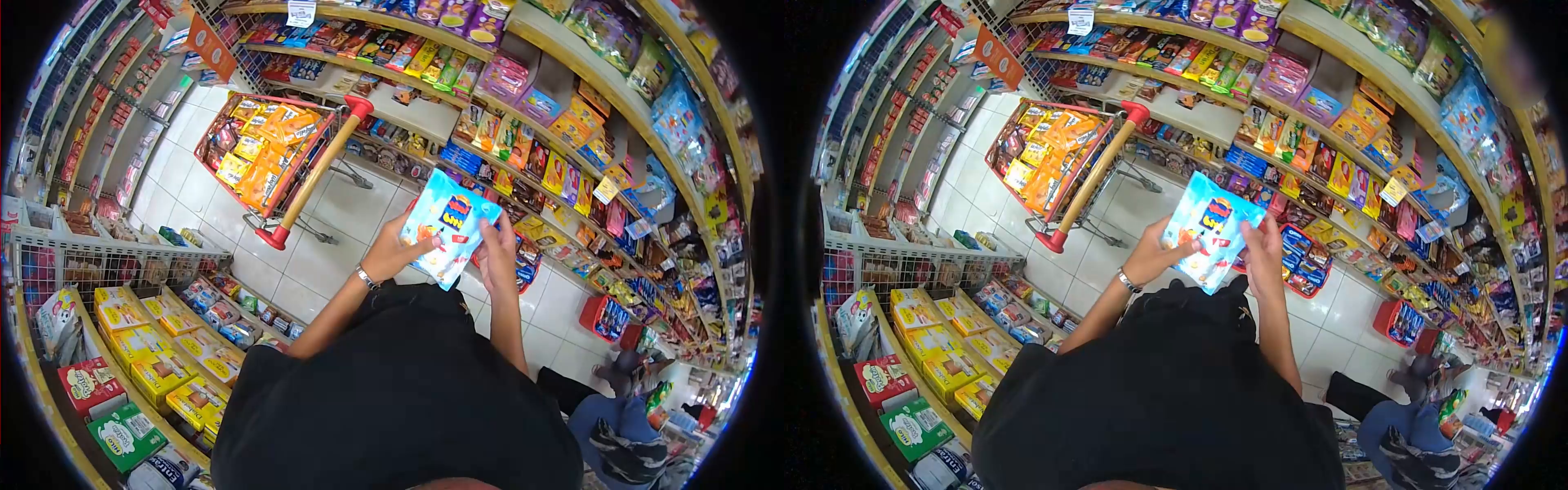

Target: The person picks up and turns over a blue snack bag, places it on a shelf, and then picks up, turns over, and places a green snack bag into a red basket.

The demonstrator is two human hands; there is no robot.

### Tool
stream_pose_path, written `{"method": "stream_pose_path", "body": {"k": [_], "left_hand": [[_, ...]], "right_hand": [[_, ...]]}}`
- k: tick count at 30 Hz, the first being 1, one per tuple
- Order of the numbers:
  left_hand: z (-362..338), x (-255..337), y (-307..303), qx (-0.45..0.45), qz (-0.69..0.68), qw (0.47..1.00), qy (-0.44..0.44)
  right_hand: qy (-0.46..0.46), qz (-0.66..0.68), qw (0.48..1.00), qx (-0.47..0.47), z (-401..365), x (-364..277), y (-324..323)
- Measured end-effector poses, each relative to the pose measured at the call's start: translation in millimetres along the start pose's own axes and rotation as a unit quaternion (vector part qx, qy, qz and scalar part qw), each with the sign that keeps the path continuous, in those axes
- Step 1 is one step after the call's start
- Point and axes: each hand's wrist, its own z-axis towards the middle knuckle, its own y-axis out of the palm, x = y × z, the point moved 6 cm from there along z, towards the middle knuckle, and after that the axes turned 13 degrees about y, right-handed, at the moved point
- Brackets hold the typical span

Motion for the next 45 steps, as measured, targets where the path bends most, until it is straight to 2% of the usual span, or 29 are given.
{"method": "stream_pose_path", "body": {"k": [5,8,15,17,18,19,21,22,23,25,27,28,29,31,33,34,35,37,38,41,43,45], "left_hand": [[-4,20,15,0.009,-0.004,1.000,-0.008],[-4,18,17,0.011,0.039,0.999,0.013],[-15,29,33,-0.019,0.008,1.000,0.015],[-18,47,42,-0.040,0.069,0.987,0.138],[-20,61,47,-0.099,0.209,0.946,0.229],[-23,67,54,-0.104,0.203,0.947,0.227],[-29,85,75,-0.147,0.313,0.890,0.299],[-30,83,77,-0.139,0.331,0.879,0.314],[-32,83,80,-0.140,0.328,0.879,0.316],[-33,85,73,-0.061,0.313,0.906,0.280],[-33,88,68,-0.033,0.343,0.886,0.311],[-35,91,65,-0.001,0.373,0.863,0.340],[-35,88,63,-0.003,0.372,0.863,0.341],[-37,78,44,0.090,0.334,0.885,0.313],[-36,68,35,0.106,0.309,0.894,0.307],[-35,50,23,0.155,0.162,0.947,0.230],[-34,33,15,0.200,0.009,0.969,0.147],[-34,34,11,0.205,0.005,0.966,0.158],[-35,29,10,0.192,0.010,0.972,0.135],[-39,15,9,0.150,0.012,0.984,0.093],[-38,14,25,0.085,-0.053,0.991,0.084],[-37,20,35,0.067,-0.087,0.991,0.081]], "right_hand": [[-0.007,-0.136,0.987,-0.080,-29,-12,18],[0.004,-0.153,0.986,-0.061,-32,-8,9],[-0.090,-0.070,0.993,-0.023,-28,-29,-10],[-0.066,0.019,0.995,-0.076,-13,-18,-19],[-0.051,0.117,0.975,-0.182,-9,-14,-15],[-0.045,0.231,0.934,-0.267,-3,-7,-9],[-0.019,0.308,0.888,-0.341,-1,-5,8],[0.006,0.336,0.869,-0.363,0,-5,18],[0.004,0.334,0.871,-0.361,0,-3,18],[0.052,0.377,0.858,-0.345,4,7,20],[0.061,0.388,0.857,-0.333,0,9,24],[0.067,0.365,0.873,-0.316,-1,12,24],[0.073,0.342,0.888,-0.299,-3,15,24],[0.088,0.304,0.918,-0.240,-2,26,18],[0.091,0.221,0.964,-0.119,-29,14,19],[0.095,0.181,0.969,-0.141,-22,21,10],[0.096,0.180,0.969,-0.143,-28,15,13],[0.047,0.106,0.987,-0.115,-48,-4,23],[0.029,0.096,0.989,-0.113,-52,-9,25],[0.036,0.076,0.992,-0.091,-60,-12,26],[0.017,0.070,0.994,-0.083,-59,-12,24],[0.017,0.059,0.995,-0.076,-54,-11,19]]}}
